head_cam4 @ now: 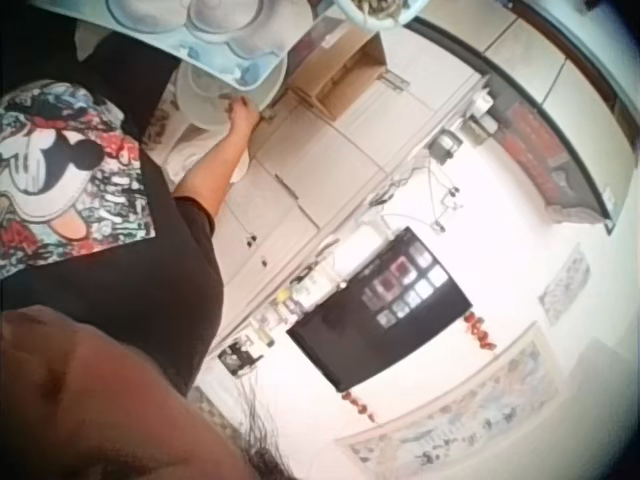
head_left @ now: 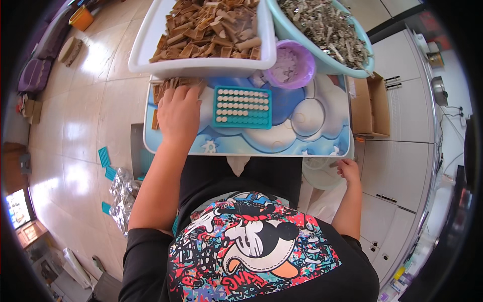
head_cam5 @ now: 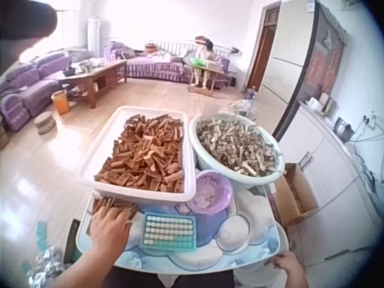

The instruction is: The person assembles small cylindrical components by wrapping them with brown wrapping strips, then organizes the wrapped cylinders into a grid tray by hand.

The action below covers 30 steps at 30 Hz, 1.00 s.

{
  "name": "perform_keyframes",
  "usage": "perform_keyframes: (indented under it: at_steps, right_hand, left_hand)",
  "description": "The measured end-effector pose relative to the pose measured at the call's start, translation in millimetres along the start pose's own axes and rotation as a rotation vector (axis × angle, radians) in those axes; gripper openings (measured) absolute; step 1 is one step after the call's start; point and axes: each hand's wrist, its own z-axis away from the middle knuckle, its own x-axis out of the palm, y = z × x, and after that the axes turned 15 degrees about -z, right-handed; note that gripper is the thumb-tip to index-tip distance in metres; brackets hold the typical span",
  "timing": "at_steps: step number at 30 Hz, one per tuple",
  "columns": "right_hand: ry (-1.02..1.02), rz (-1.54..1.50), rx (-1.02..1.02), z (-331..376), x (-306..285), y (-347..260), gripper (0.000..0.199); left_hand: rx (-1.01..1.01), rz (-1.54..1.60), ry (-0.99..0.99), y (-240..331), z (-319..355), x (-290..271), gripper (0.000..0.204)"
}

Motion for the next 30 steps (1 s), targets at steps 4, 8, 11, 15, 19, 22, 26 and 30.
perform_keyframes:
  at_steps: [4,8,11,15,19,22,26,30]
  right_hand:
    - [0.144,-0.059,-0.215,-33.6,-30.6,-4.4,0.021]
    - [0.300,-0.164,-0.713,2.0,-20.2,-124.0,0.022]
    - [0.113,-0.200,-0.953,15.7,7.7,-211.8,0.031]
    - [0.041,0.203,-1.079,4.9,51.1,-301.1,0.069]
    - [0.023,0.460,-1.056,-12.9,98.0,-334.3,0.078]
    - [-0.016,0.620,-0.994,-21.4,102.4,-351.4,0.068]
    - [-0.122,0.580,-0.836,-40.8,87.8,-377.0,0.035]
    - [-0.191,0.262,-0.754,-46.8,74.8,-387.4,0.018]
  left_hand:
    - [0.054,-0.085,-0.048,-0.8,-5.5,13.2,0.024]
    - [0.043,-0.089,-0.034,-0.3,-2.1,20.0,0.024]
    - [-0.030,-0.083,-0.057,3.7,-3.9,19.1,0.026]
    - [-0.019,-0.075,-0.027,4.8,-4.2,19.7,0.027]
    - [-0.015,-0.017,-0.062,7.3,-0.5,21.8,0.023]
    - [-0.013,0.018,-0.055,7.6,1.4,22.2,0.020]
    - [-0.009,0.069,0.044,9.6,3.9,24.6,0.016]
    - [-0.031,0.132,0.066,10.9,9.6,21.4,0.016]
